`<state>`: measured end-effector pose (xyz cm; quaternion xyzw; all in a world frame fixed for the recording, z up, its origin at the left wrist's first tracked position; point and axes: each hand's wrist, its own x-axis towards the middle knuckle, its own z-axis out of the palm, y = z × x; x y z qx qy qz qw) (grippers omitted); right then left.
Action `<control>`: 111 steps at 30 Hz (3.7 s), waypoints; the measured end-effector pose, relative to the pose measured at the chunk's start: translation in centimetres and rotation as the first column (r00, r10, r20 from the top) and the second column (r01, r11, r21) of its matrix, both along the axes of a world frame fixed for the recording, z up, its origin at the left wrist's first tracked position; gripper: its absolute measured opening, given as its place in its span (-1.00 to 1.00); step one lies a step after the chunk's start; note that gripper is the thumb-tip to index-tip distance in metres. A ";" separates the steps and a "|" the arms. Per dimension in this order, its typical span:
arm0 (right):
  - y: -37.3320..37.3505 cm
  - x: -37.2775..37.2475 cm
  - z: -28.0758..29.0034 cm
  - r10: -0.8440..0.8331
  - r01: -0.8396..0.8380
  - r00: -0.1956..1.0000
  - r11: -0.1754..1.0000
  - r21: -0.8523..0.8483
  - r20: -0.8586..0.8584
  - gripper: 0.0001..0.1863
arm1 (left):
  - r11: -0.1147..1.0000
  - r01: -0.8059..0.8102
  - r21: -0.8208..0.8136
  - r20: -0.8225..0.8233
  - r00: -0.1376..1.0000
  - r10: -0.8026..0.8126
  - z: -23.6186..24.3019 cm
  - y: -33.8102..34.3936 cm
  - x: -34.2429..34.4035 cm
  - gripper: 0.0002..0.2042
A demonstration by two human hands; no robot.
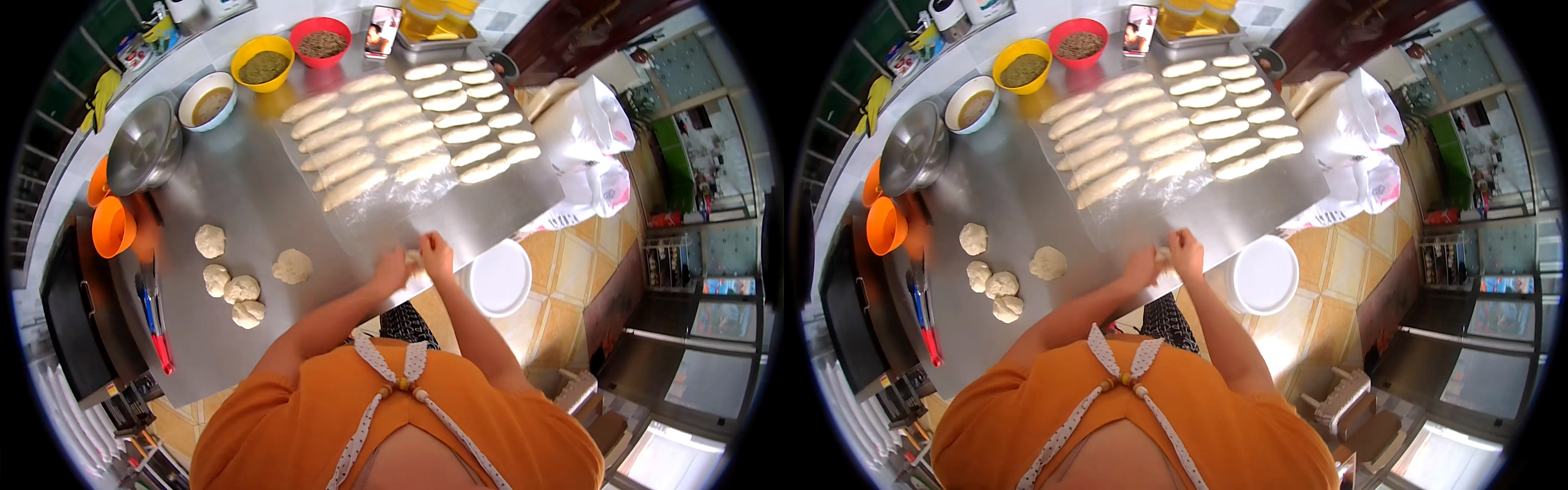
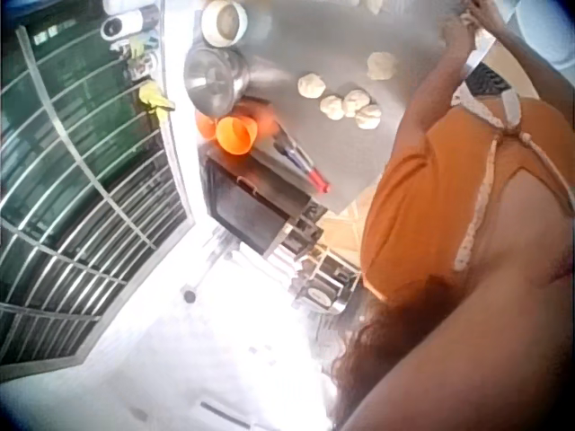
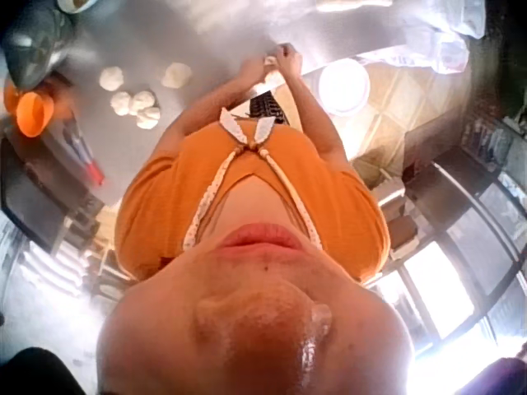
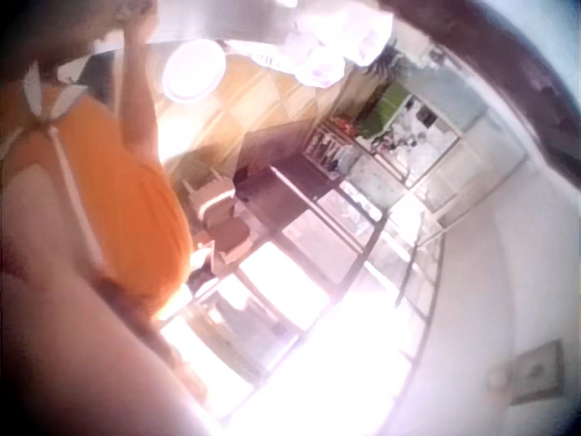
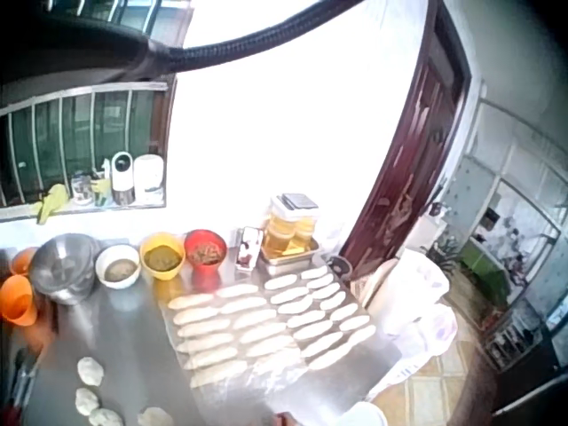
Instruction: The person shapes small balls of dough into long, cylindrical rolls on a stainless steel countertop. They place the finished rolls onto a sheet of plastic wrap and occasionally use a dough scraper to move items.
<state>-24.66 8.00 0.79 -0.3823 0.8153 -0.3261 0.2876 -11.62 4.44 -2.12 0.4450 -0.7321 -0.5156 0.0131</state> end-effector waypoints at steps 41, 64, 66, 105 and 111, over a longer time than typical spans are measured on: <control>-1.3 -5.7 -1.9 0.170 -0.041 0.623 0.982 0.184 -0.764 -0.33 | 0.737 0.028 -0.675 -0.156 0.971 -0.181 2.8 -4.1 -10.9 -0.37; -2.6 -10.9 -1.3 0.067 -0.091 0.761 0.996 -0.005 -0.645 -0.37 | 0.688 0.118 -0.716 0.058 0.992 -0.110 1.9 -4.9 -10.0 -0.35; 3.1 -8.4 -2.1 0.135 -0.100 0.829 0.991 0.094 -0.543 -0.38 | 0.711 0.234 -0.663 0.133 0.972 -0.196 0.0 0.0 -6.5 -0.36; -9.3 -33.3 2.1 0.358 -0.604 0.598 0.789 -0.110 -0.717 -0.58 | 0.634 0.072 -0.770 -0.067 0.979 -0.192 3.2 -12.8 -26.6 -0.55; -8.4 -30.8 2.9 0.389 -0.539 0.648 0.842 -0.033 -0.655 -0.73 | 0.686 0.218 -0.694 -0.009 0.950 -0.312 3.2 -14.1 -25.5 -0.55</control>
